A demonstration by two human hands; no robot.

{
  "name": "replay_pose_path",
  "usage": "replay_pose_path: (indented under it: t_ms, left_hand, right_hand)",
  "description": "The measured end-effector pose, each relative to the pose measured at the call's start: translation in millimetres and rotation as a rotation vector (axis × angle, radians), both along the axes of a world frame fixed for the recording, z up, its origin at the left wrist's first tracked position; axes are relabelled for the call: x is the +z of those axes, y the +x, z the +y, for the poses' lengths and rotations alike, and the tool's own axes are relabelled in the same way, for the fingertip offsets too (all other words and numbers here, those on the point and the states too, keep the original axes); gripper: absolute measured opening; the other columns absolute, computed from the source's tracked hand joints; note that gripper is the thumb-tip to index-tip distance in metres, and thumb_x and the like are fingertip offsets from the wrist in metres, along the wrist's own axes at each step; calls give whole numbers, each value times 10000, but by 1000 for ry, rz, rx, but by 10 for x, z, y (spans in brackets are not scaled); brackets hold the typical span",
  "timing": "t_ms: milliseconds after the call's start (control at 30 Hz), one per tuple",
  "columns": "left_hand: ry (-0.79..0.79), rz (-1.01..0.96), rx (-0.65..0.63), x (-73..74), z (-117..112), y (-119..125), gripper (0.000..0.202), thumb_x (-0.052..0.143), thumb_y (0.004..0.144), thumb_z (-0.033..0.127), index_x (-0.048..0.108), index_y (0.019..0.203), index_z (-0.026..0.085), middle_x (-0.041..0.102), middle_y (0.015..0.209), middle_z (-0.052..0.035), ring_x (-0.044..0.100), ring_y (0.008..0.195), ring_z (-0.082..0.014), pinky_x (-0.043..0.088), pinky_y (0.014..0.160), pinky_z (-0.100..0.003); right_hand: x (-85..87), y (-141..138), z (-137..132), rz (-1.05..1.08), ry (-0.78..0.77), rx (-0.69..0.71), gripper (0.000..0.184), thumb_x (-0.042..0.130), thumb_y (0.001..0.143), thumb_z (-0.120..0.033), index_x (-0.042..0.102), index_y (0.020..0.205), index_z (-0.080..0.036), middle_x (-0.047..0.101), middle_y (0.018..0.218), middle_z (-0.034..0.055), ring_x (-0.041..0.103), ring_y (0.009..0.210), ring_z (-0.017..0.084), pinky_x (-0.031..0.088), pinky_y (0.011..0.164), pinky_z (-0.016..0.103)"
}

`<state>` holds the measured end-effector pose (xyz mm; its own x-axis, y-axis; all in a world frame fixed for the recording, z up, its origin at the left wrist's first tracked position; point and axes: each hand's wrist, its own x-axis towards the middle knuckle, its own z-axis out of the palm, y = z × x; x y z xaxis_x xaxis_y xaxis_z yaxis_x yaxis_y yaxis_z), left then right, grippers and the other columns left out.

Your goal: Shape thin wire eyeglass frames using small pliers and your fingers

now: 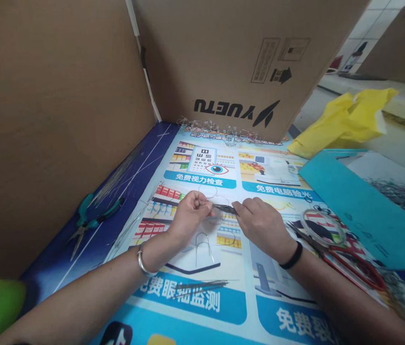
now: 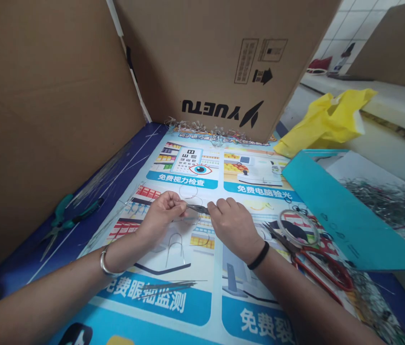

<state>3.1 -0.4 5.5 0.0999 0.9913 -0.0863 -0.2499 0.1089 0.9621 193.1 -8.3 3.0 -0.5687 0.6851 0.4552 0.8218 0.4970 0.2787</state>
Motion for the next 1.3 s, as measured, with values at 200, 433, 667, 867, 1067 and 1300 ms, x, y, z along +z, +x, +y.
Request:
replay_pose_path:
  t_ms: [200,433,667,867,1067,1300]
  left_hand:
    - [24,16,-54,0,17,-14,206,637,719,198,438,768,173,568,595,43,545,559,-74,394,593,-195]
    - [40,44,-100,-5,29,-38,196,622,726,198,431,764,176,546,581,52,521,545,-72,372,582,-199]
    - [32,73,-112,19,43,-62,204,634,707,205,437,746,174,542,580,53,516,529,-73,375,580,-205]
    - [33,60,-111,41,39,-58,206,643,696,206,445,744,173,532,571,54,509,518,-72,376,564,-201]
    - [19,42,-119,37,38,-63,216,656,682,210,454,749,173,536,572,52,507,509,-75,384,553,-203]
    - [19,30,-111,47,38,-58,222,675,671,227,471,735,170,536,565,48,507,505,-76,385,532,-200]
  right_hand:
    - [13,22,0,9,9,6,186,484,864,-213,636,957,-157,565,744,59,450,735,184,309,642,311]
    - [15,31,4,5,9,15,180,482,864,-212,636,942,-161,556,731,55,440,722,182,297,636,311]
    - [31,16,-10,7,1,15,155,505,845,-206,636,914,-160,557,729,51,439,718,181,286,625,305]
    - [44,9,-15,9,-18,7,147,505,844,-200,636,900,-165,557,720,48,437,714,176,274,617,299]
    - [40,10,-19,19,-38,9,148,497,845,-192,634,895,-165,561,725,51,441,718,174,273,607,297]
    - [45,9,-21,28,-61,15,146,484,845,-173,627,871,-164,558,718,52,446,707,173,280,596,298]
